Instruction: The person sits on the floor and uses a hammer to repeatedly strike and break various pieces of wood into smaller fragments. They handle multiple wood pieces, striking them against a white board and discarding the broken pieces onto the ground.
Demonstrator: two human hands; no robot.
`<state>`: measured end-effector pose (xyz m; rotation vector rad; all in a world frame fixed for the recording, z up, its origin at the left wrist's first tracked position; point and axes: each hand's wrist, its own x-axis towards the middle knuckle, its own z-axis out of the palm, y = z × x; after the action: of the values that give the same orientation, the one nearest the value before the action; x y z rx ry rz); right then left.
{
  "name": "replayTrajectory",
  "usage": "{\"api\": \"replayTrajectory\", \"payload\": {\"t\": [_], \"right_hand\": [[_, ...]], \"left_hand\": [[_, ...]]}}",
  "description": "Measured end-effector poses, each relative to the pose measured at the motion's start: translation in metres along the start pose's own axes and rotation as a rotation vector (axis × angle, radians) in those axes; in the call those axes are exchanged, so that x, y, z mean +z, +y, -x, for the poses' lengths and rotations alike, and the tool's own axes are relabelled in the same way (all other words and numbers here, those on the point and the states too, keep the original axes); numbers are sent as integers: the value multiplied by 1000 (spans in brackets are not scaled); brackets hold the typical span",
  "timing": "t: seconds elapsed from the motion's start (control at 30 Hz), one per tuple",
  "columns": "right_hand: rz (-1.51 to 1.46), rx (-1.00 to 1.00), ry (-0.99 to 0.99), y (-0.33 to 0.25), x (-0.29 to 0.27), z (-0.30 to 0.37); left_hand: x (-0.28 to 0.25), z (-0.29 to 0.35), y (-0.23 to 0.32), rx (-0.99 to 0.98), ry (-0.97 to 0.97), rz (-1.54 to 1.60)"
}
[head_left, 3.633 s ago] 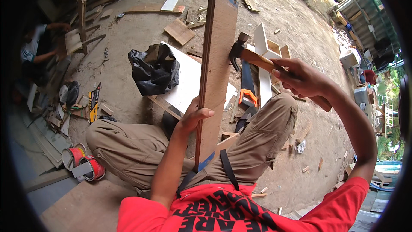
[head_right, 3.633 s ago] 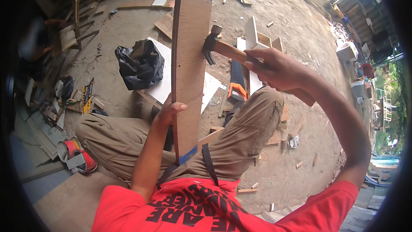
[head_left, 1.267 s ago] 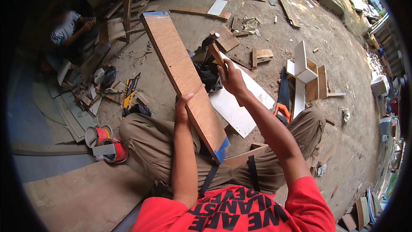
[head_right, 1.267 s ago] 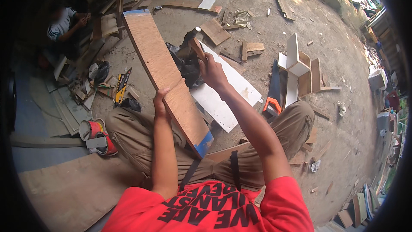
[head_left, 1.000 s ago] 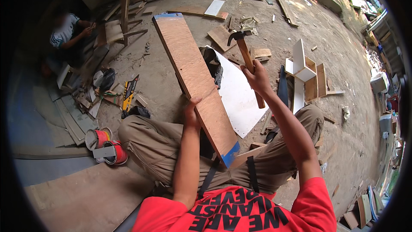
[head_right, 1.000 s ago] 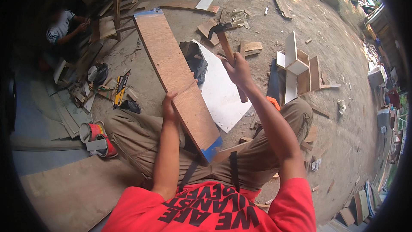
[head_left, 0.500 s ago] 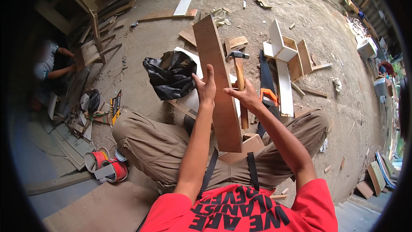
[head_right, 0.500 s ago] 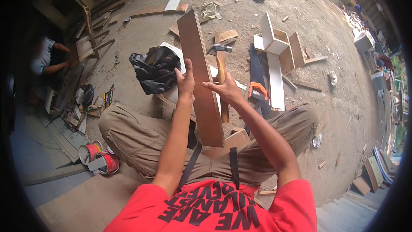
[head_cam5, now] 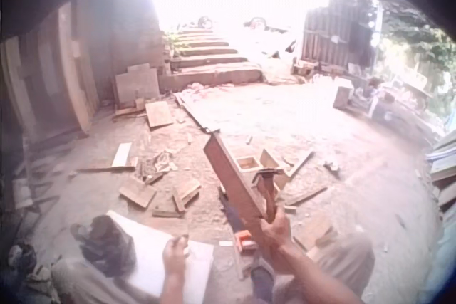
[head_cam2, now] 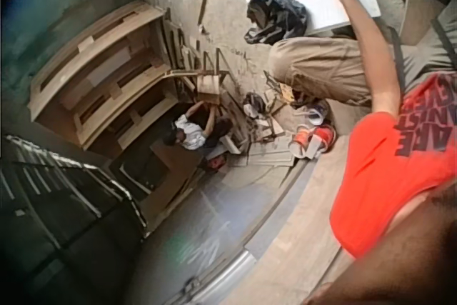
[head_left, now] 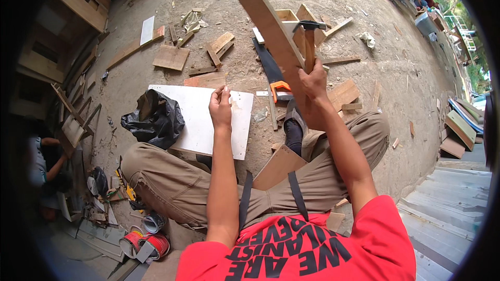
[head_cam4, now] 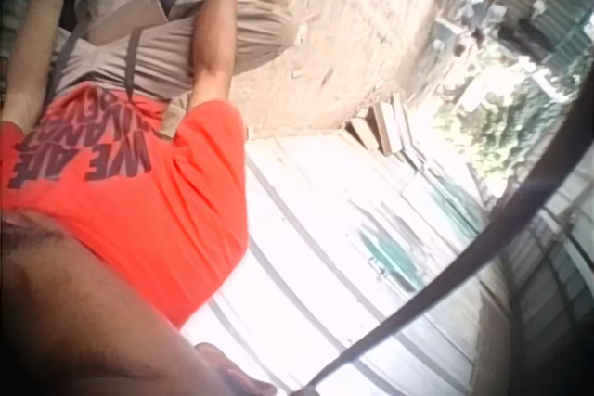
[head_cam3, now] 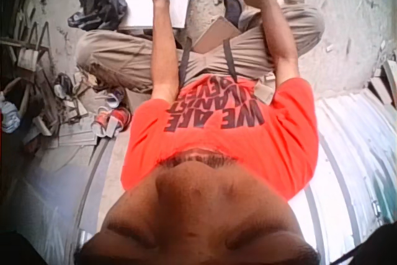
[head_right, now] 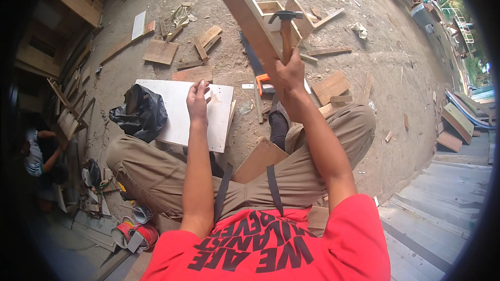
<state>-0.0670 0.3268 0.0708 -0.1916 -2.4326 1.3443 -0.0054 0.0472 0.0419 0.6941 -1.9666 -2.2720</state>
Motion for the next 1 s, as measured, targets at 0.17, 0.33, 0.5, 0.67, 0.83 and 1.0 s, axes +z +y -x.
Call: {"api": "replayTrajectory", "payload": {"t": [0.17,0.33,0.5,0.67,0.83,1.0], "right_hand": [[335,84,138,98,-55,-15],[538,292,195,185,-75,41],[585,394,162,212,-83,63],[600,400,266,234,-79,51],[432,287,199,201,-46,42],[519,306,-153,196,-25,49]], "left_hand": [[8,-14,-46,287,153,-350],[11,-16,-50,423,186,-472],[17,-12,-49,522,229,-665],[25,-7,-55,588,196,-733],[15,-13,-54,503,172,-580],[-4,-11,-46,432,143,-392]]}}
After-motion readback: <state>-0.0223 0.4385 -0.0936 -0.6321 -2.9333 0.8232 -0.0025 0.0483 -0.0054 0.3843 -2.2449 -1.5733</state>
